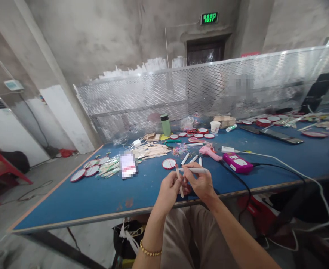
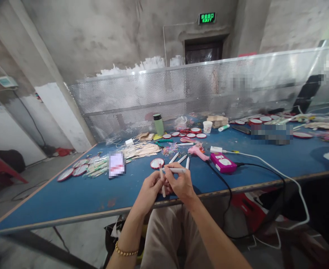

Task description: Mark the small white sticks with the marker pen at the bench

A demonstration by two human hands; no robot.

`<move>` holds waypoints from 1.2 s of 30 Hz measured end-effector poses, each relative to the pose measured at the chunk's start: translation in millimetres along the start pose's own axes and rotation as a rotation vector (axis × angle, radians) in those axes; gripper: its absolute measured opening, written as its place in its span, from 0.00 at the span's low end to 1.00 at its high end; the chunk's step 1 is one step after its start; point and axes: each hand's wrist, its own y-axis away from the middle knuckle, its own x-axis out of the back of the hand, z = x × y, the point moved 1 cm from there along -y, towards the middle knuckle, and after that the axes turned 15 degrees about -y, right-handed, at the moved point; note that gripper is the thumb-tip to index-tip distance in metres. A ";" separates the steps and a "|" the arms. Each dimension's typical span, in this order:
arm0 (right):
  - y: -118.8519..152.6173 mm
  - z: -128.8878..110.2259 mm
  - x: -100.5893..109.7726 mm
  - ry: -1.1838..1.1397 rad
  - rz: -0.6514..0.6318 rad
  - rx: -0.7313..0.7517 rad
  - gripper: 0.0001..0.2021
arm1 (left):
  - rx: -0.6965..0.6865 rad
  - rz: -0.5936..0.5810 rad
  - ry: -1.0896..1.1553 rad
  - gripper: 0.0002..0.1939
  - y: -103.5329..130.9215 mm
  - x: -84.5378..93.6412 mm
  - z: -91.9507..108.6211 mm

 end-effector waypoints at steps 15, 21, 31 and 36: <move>-1.2 -0.8 -2.2 0.016 -0.019 0.004 0.10 | -0.020 0.024 -0.054 0.23 0.0 0.4 1.3; -1.2 -1.5 -1.2 0.005 0.001 -0.003 0.09 | -0.005 0.012 -0.041 0.22 0.0 0.1 0.4; -0.3 -2.0 -1.4 0.027 -0.019 -0.001 0.10 | -0.012 0.015 -0.058 0.21 0.0 0.3 0.6; -0.7 -3.1 -1.4 0.044 -0.030 0.008 0.10 | -0.016 0.022 -0.074 0.20 -0.3 0.7 1.1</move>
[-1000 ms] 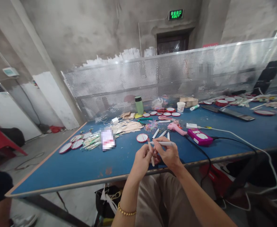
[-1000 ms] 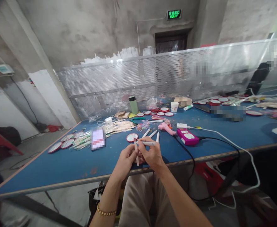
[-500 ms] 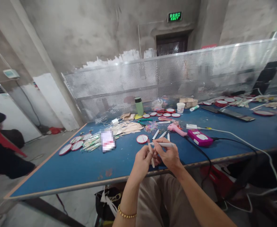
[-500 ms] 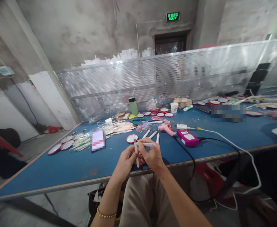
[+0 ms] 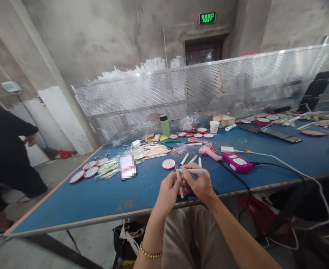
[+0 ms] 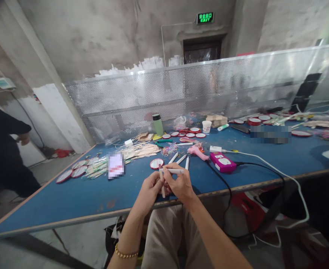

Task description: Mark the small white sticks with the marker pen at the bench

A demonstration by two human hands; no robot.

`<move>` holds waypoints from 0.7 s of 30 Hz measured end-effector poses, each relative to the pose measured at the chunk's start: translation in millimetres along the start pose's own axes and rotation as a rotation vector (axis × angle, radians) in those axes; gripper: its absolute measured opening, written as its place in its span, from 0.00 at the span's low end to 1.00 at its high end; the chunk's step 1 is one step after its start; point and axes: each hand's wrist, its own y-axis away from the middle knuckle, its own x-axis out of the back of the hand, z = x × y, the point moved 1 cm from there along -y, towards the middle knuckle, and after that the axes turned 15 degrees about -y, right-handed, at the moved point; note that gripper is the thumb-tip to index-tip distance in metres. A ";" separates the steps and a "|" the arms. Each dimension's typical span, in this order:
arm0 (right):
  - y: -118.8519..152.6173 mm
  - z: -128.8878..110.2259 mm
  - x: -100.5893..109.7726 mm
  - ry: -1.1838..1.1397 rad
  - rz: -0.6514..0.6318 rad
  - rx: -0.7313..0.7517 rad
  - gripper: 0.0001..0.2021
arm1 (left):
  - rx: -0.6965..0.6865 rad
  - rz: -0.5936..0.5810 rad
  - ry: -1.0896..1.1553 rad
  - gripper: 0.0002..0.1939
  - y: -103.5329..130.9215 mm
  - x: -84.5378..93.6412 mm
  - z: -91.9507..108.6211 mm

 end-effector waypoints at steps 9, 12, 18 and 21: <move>0.4 0.6 -0.7 -0.014 0.010 -0.027 0.11 | -0.024 0.026 -0.045 0.19 -0.2 0.1 -0.9; 0.5 1.8 -0.8 -0.019 0.005 -0.033 0.12 | -0.013 0.017 -0.015 0.20 0.0 -0.5 -0.4; -0.2 2.3 0.3 -0.006 0.014 -0.002 0.10 | 0.006 0.003 0.021 0.22 -0.1 -1.0 -2.2; -0.7 2.3 0.5 0.008 0.022 0.011 0.10 | 0.019 -0.008 0.038 0.22 -0.4 -1.1 -2.8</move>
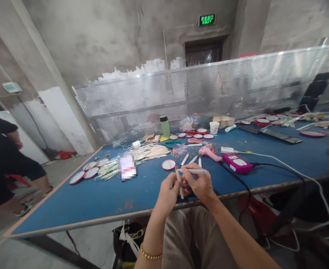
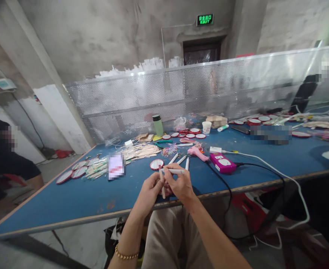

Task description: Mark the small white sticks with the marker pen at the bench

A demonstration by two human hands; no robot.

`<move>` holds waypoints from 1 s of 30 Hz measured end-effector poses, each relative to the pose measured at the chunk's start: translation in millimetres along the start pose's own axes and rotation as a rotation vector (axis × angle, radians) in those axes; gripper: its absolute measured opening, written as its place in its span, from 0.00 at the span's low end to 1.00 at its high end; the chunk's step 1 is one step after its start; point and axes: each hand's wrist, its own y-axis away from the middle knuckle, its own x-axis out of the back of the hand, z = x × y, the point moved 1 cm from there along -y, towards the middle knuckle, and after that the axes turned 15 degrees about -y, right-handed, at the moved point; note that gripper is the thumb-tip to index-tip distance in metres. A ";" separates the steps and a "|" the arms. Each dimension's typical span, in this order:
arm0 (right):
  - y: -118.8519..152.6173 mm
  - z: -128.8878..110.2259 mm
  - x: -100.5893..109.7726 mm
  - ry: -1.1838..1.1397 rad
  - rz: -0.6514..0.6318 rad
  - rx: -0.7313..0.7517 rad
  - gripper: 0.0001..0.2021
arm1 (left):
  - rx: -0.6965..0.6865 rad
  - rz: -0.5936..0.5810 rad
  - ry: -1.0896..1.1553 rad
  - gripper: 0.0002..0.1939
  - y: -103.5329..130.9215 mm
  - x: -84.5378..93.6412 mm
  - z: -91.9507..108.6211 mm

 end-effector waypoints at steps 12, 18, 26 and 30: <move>-0.1 0.3 -0.4 0.014 -0.020 0.002 0.10 | -0.032 0.018 -0.059 0.21 -0.4 1.1 1.8; 1.0 0.4 -0.2 -0.020 0.016 -0.018 0.10 | -0.002 -0.012 0.002 0.22 1.3 0.2 4.5; 1.1 1.2 -0.2 -0.025 -0.009 -0.023 0.11 | -0.040 0.011 -0.036 0.21 0.5 0.2 3.6; 1.7 0.3 -1.0 -0.035 -0.020 -0.035 0.10 | -0.053 0.019 -0.043 0.20 0.3 0.4 3.5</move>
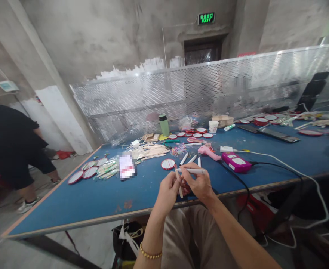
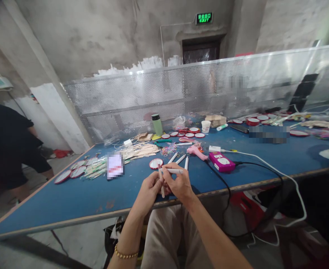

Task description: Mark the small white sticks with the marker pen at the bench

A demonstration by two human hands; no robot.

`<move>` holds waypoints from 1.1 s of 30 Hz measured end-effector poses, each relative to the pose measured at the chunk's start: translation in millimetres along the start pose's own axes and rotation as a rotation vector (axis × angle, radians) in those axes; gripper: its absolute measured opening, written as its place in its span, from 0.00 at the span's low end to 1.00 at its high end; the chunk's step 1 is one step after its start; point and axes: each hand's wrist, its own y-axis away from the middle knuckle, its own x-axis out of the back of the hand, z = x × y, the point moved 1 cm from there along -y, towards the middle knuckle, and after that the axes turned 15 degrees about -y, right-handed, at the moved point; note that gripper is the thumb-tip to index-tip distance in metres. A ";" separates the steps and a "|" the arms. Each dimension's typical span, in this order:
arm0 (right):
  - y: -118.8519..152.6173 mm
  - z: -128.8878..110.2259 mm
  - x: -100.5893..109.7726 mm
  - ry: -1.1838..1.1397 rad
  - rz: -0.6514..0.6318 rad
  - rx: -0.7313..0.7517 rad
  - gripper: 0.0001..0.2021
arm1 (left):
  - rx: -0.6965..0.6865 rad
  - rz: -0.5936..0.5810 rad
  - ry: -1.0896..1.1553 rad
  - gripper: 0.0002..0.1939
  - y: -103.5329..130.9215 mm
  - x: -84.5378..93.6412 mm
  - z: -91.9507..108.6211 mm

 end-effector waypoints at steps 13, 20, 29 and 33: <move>-1.1 -2.1 -0.7 0.022 -0.007 0.011 0.11 | 0.010 -0.001 -0.003 0.20 0.1 -0.4 2.2; -0.6 0.8 1.2 -0.007 0.049 0.022 0.10 | 0.042 -0.015 0.038 0.21 1.0 -0.3 0.9; -0.3 0.5 -0.1 0.005 0.031 0.047 0.09 | 0.041 -0.015 0.044 0.21 0.4 -0.4 -0.9; -0.7 -0.4 -0.5 0.021 0.027 0.075 0.09 | 0.035 -0.007 0.033 0.22 0.6 -0.3 -0.7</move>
